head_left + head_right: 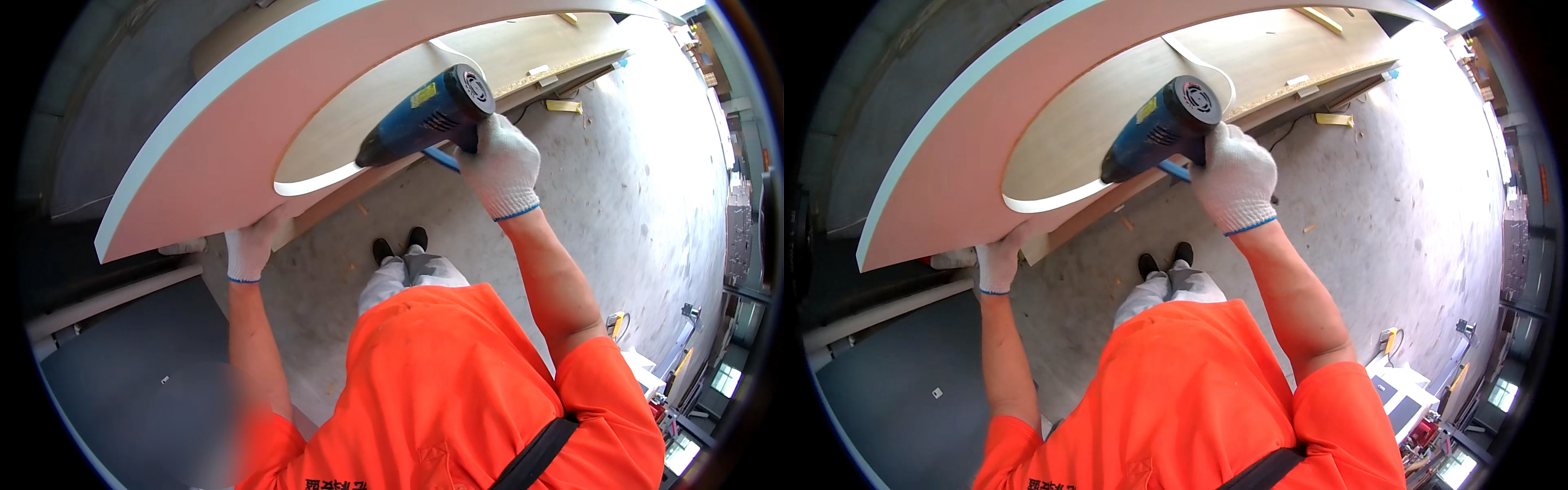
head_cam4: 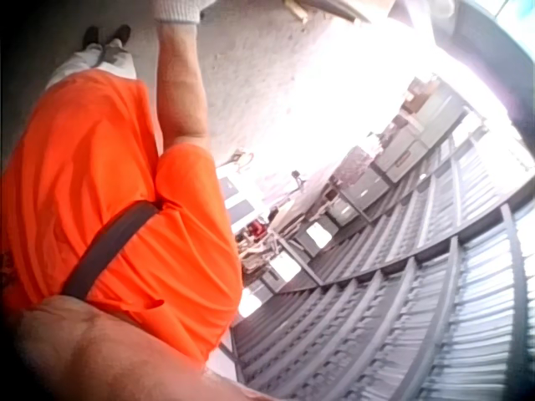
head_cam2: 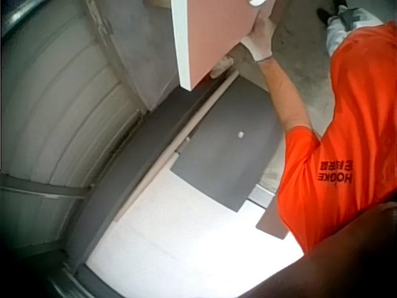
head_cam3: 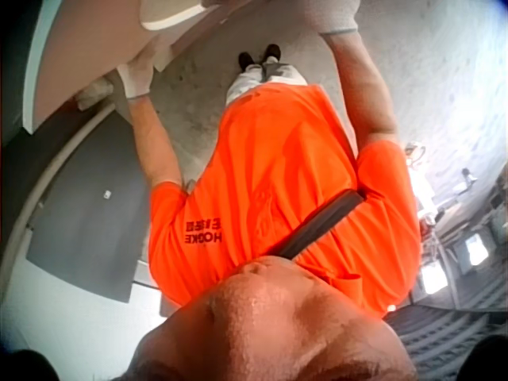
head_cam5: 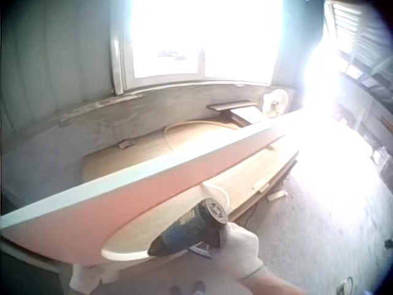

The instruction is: The person uses a heat gun to soften a strip of edge banding and applies it to the curved edge of a large white board. They press the banding into place with a small wooden block and smooth it along the curve, repeating the process for different sections of the board's edge.

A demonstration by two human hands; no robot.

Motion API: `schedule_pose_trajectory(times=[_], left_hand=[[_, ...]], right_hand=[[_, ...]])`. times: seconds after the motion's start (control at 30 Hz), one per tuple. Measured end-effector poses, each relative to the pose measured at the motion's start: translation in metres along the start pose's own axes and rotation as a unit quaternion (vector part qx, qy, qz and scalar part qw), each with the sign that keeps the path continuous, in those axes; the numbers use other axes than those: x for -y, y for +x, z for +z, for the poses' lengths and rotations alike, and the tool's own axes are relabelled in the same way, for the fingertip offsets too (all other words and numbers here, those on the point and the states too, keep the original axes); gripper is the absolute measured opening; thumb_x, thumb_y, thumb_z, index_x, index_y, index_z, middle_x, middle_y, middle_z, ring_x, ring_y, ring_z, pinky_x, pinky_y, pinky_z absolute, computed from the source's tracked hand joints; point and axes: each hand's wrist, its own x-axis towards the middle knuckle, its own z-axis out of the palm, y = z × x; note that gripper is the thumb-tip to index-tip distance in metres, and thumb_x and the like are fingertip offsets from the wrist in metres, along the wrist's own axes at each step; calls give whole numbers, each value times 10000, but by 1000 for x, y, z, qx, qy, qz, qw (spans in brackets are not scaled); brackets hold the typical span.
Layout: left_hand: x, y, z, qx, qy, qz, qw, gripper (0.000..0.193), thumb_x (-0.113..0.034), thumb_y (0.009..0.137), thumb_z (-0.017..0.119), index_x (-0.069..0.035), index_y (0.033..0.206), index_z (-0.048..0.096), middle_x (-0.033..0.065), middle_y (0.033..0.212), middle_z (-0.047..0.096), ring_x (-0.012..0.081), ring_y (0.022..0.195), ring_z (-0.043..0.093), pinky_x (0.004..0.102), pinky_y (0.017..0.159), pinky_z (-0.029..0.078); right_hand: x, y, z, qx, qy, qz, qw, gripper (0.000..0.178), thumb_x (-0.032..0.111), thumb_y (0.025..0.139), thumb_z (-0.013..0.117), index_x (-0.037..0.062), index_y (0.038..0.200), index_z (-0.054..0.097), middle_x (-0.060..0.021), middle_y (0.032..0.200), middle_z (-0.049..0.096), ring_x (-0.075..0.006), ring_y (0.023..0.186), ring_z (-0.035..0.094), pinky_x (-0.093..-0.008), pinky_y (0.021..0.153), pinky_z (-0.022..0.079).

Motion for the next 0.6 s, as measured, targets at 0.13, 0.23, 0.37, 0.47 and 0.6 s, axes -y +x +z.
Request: schedule_pose_trajectory(times=[0.13, 0.23, 0.37, 0.47, 0.6], left_hand=[[6, -1, -4, 24, 14, -11, 1000, 387, -117, 937, 828, 39, 1266, 697, 94, 1233, 718, 198, 1099, 664, 400, 985, 551], [2, 0, -1, 10, -4, -14, 1000, 383, -120, 940, 829, 41, 1261, 696, 92, 1220, 722, 196, 1092, 665, 397, 981, 551], [7, -1, -5, 9, 5, -8, 1000, 387, -121, 933, 836, 41, 1255, 695, 93, 1218, 721, 193, 1092, 664, 396, 978, 553], [12, -3, -4, 17, 12, -17, 1000, 406, -122, 927, 842, 43, 1265, 689, 101, 1231, 717, 196, 1093, 666, 398, 983, 551], [5, 0, 1, 0, 4, -4, 1000, 398, -136, 920, 847, 40, 1245, 700, 105, 1221, 721, 205, 1090, 670, 402, 988, 548]], right_hand=[[15, 2, -6, 40, 70, 38, 996, 257, 167, 751, 779, 73, 963, 670, -163, 880, 720, -398, 817, 733, -497, 728, 593], [3, 3, -5, -4, 9, -9, 1000, 266, 205, 756, 793, 77, 964, 688, -152, 899, 722, -390, 845, 736, -500, 736, 591], [3, 3, -7, 0, -3, -4, 1000, 292, 201, 756, 798, 71, 990, 681, -156, 918, 723, -385, 858, 735, -496, 745, 590], [14, -3, -2, 23, 60, 45, 997, 299, 196, 753, 803, 69, 993, 677, -158, 921, 722, -382, 862, 733, -494, 747, 588], [4, 5, -9, 11, 21, -1, 1000, 287, 205, 764, 795, 75, 993, 681, -166, 924, 724, -385, 869, 736, -493, 755, 591]])
